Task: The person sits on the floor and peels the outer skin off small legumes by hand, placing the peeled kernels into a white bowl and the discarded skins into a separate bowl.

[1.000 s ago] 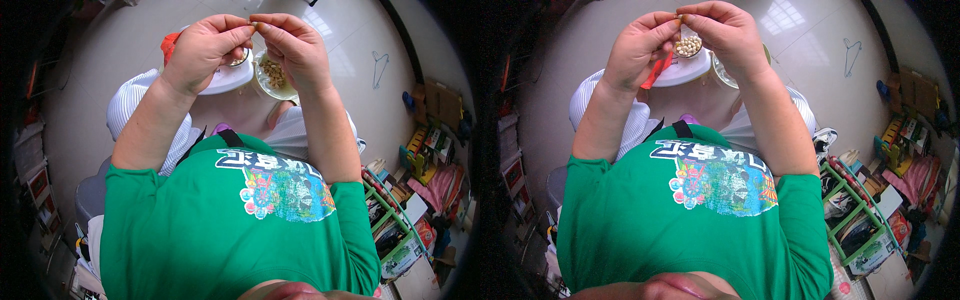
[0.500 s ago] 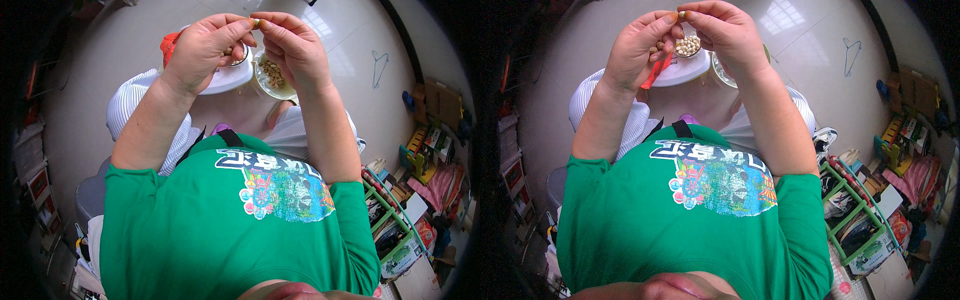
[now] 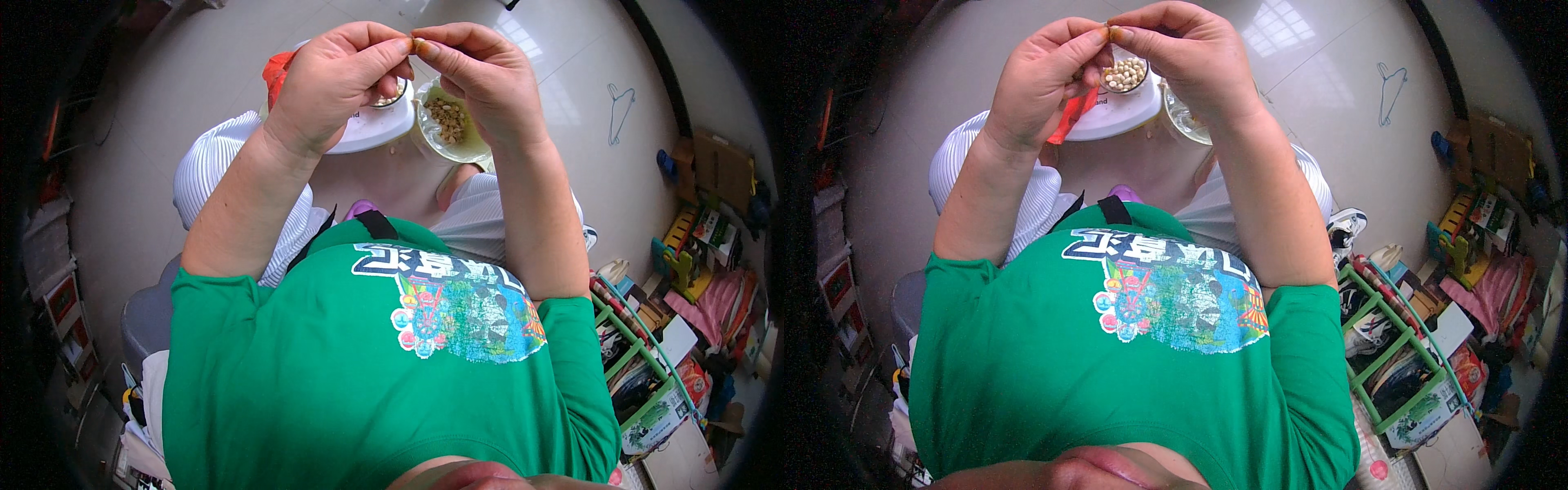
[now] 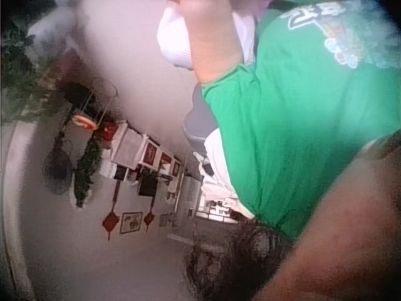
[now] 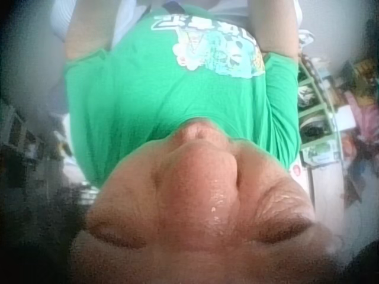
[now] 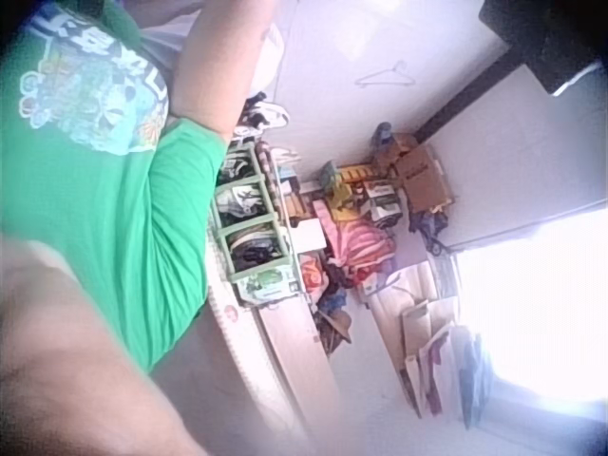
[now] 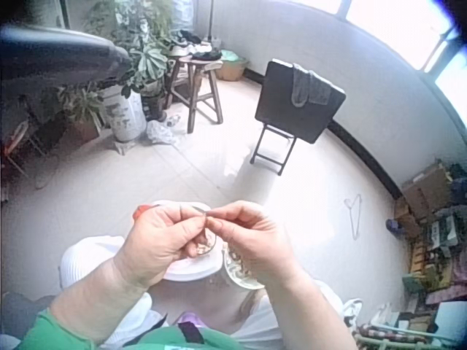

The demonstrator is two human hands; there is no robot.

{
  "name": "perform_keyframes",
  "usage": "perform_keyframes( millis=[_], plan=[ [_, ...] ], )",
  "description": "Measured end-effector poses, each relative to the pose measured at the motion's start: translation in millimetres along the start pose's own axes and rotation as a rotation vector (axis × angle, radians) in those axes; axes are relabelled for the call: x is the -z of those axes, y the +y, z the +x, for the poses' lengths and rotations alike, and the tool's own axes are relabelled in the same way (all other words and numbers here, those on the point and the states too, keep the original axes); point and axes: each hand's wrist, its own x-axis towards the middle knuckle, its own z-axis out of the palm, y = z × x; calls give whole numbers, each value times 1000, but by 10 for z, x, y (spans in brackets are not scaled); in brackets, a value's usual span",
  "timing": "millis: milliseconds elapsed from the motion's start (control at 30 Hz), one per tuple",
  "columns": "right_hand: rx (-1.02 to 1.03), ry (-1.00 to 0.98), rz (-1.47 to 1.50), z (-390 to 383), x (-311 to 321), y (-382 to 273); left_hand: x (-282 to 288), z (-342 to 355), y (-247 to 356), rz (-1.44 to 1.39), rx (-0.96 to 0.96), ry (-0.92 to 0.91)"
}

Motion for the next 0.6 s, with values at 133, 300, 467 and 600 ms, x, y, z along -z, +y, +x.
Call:
perform_keyframes(
  millis=[133,300,467,600],
  plan=[
    [-32,-16,118,8,-14,19,-11,2,5,-82,3,4],
    [0,0,200,7,-36,41,-28,13,42,-86,16,-66],
    [6,-27,170,10,-7,67,10,36,-10,-105,57,-41],
    [12,13,43,5,-40,51,42,19,7,-110,77,-48]
  ],
)
